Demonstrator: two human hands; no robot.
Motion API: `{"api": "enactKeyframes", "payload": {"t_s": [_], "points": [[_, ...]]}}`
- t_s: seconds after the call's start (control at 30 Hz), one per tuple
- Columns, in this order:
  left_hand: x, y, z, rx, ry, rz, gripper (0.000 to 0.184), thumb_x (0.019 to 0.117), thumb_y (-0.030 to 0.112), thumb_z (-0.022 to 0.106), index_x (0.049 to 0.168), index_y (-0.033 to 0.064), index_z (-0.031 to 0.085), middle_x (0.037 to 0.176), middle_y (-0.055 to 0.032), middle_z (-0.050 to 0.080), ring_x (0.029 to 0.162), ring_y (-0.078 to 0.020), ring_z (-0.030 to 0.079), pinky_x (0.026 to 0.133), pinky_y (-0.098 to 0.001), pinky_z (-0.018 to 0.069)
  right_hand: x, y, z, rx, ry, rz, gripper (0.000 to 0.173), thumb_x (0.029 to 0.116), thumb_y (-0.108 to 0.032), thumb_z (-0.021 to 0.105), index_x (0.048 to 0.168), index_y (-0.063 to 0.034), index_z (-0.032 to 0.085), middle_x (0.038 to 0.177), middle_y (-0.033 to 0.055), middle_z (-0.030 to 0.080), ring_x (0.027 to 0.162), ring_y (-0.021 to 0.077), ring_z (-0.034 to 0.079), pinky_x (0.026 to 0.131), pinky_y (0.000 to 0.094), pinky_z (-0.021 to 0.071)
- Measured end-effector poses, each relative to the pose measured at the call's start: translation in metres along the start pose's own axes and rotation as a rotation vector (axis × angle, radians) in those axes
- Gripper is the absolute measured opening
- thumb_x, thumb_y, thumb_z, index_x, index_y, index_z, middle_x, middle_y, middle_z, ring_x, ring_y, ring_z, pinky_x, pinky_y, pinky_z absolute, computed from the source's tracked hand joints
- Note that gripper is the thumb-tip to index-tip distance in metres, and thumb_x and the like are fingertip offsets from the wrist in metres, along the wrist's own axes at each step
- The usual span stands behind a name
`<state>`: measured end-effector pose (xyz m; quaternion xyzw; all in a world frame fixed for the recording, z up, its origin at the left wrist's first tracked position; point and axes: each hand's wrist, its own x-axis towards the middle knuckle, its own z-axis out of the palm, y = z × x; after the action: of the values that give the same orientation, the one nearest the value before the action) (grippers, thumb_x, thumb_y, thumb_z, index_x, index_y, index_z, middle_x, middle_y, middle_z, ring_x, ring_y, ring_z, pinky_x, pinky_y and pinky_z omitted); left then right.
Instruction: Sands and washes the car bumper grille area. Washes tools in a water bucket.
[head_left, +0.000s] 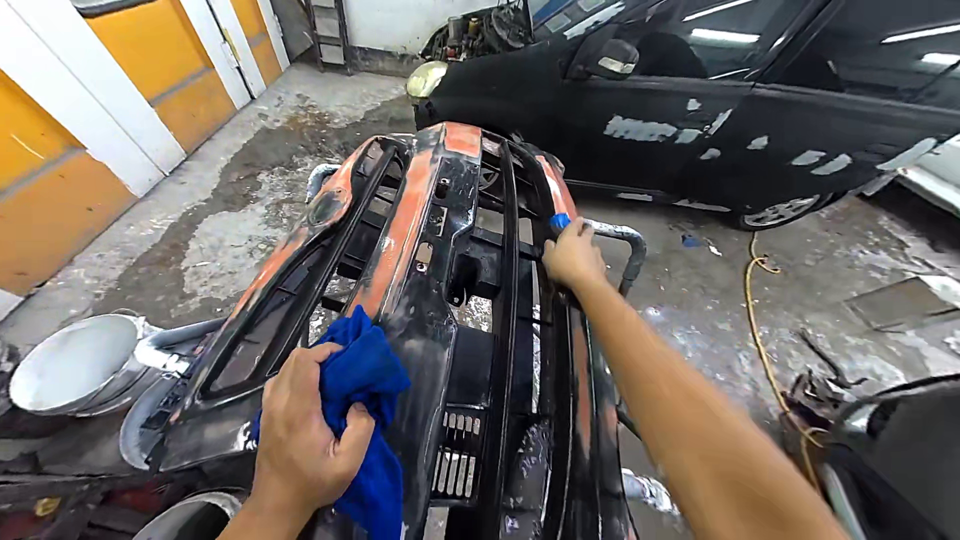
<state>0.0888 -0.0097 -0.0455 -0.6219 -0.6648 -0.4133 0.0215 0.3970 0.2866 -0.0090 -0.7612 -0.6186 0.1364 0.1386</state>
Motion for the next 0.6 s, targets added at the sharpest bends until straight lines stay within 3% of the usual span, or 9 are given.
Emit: {"api": "enactKeyframes", "payload": {"t_s": [0.1, 0.17, 0.3, 0.37, 0.4, 0.47, 0.5, 0.53, 0.6], "points": [[-0.001, 0.005, 0.000, 0.008, 0.005, -0.019, 0.060, 0.0818, 0.047, 0.054, 0.126, 0.0081, 0.060, 0.113, -0.0092, 0.066, 0.108, -0.0238, 0.063, 0.092, -0.0524, 0.0498, -0.103, 0.031, 0.000, -0.012, 0.057, -0.030, 0.078, 0.1028, -0.040, 0.054, 0.162, -0.0017, 0.020, 0.162, 0.0348, 0.026, 0.138, 0.0614, 0.039, 0.097, 0.0821, 0.0384], [0.000, 0.009, -0.002, 0.013, -0.009, -0.050, 0.060, 0.0807, 0.047, 0.056, 0.125, 0.0076, 0.062, 0.114, -0.0104, 0.067, 0.109, -0.0262, 0.063, 0.094, -0.0552, 0.0490, -0.170, 0.048, 0.005, -0.048, 0.101, -0.067, 0.080, 0.1023, -0.039, 0.055, 0.162, 0.0007, 0.020, 0.163, 0.0338, 0.025, 0.144, 0.0582, 0.034, 0.102, 0.0822, 0.0340], [0.006, 0.011, -0.015, -0.010, -0.040, -0.078, 0.058, 0.0759, 0.043, 0.064, 0.124, 0.0092, 0.064, 0.113, -0.0097, 0.068, 0.108, -0.0272, 0.064, 0.092, -0.0568, 0.0495, -0.299, 0.076, 0.035, -0.080, 0.268, -0.115, 0.081, 0.1005, -0.042, 0.051, 0.160, 0.0051, 0.023, 0.163, 0.0314, 0.028, 0.150, 0.0490, 0.032, 0.117, 0.0695, 0.0301], [0.005, 0.011, -0.016, -0.037, -0.054, -0.101, 0.058, 0.0767, 0.044, 0.065, 0.125, 0.0122, 0.064, 0.114, -0.0084, 0.068, 0.110, -0.0265, 0.064, 0.093, -0.0563, 0.0495, -0.365, 0.078, 0.045, -0.088, 0.352, -0.110, 0.085, 0.1006, -0.047, 0.048, 0.158, 0.0102, 0.023, 0.161, 0.0354, 0.028, 0.150, 0.0512, 0.031, 0.120, 0.0667, 0.0271], [0.006, 0.011, -0.017, -0.042, -0.070, -0.110, 0.059, 0.0772, 0.045, 0.065, 0.127, 0.0135, 0.064, 0.116, -0.0084, 0.068, 0.111, -0.0267, 0.064, 0.093, -0.0564, 0.0495, -0.393, 0.076, 0.051, -0.065, 0.396, -0.139, 0.083, 0.0998, -0.047, 0.049, 0.154, 0.0133, 0.030, 0.160, 0.0386, 0.027, 0.149, 0.0535, 0.030, 0.122, 0.0644, 0.0259], [0.010, 0.011, -0.019, -0.048, -0.105, -0.120, 0.061, 0.0774, 0.046, 0.066, 0.130, 0.0149, 0.064, 0.116, -0.0092, 0.068, 0.112, -0.0282, 0.064, 0.093, -0.0568, 0.0496, -0.444, 0.074, 0.066, -0.015, 0.454, -0.309, 0.061, 0.0994, -0.038, 0.052, 0.133, 0.0122, 0.054, 0.150, 0.0399, 0.039, 0.142, 0.0549, 0.038, 0.118, 0.0631, 0.0323], [0.011, 0.011, -0.022, -0.055, -0.121, -0.123, 0.061, 0.0775, 0.046, 0.067, 0.131, 0.0151, 0.063, 0.116, -0.0095, 0.068, 0.113, -0.0288, 0.063, 0.093, -0.0569, 0.0493, -0.462, 0.078, 0.075, -0.009, 0.454, -0.423, 0.050, 0.1005, -0.037, 0.050, 0.124, 0.0060, 0.061, 0.141, 0.0339, 0.050, 0.137, 0.0492, 0.045, 0.116, 0.0601, 0.0357], [0.013, 0.010, -0.025, -0.062, -0.138, -0.122, 0.062, 0.0776, 0.045, 0.067, 0.132, 0.0152, 0.062, 0.116, -0.0096, 0.067, 0.113, -0.0289, 0.063, 0.093, -0.0568, 0.0490, -0.473, 0.083, 0.082, -0.005, 0.444, -0.512, 0.046, 0.1023, -0.039, 0.046, 0.120, -0.0006, 0.064, 0.135, 0.0248, 0.059, 0.137, 0.0407, 0.050, 0.117, 0.0550, 0.0368], [0.015, 0.005, -0.032, -0.096, -0.174, -0.098, 0.065, 0.0781, 0.046, 0.069, 0.134, 0.0140, 0.060, 0.117, -0.0104, 0.066, 0.113, -0.0295, 0.062, 0.093, -0.0567, 0.0487, -0.486, 0.083, 0.089, 0.040, 0.442, -0.550, 0.046, 0.1037, -0.038, 0.045, 0.121, -0.0014, 0.067, 0.134, 0.0206, 0.063, 0.139, 0.0372, 0.051, 0.120, 0.0520, 0.0364]]}}
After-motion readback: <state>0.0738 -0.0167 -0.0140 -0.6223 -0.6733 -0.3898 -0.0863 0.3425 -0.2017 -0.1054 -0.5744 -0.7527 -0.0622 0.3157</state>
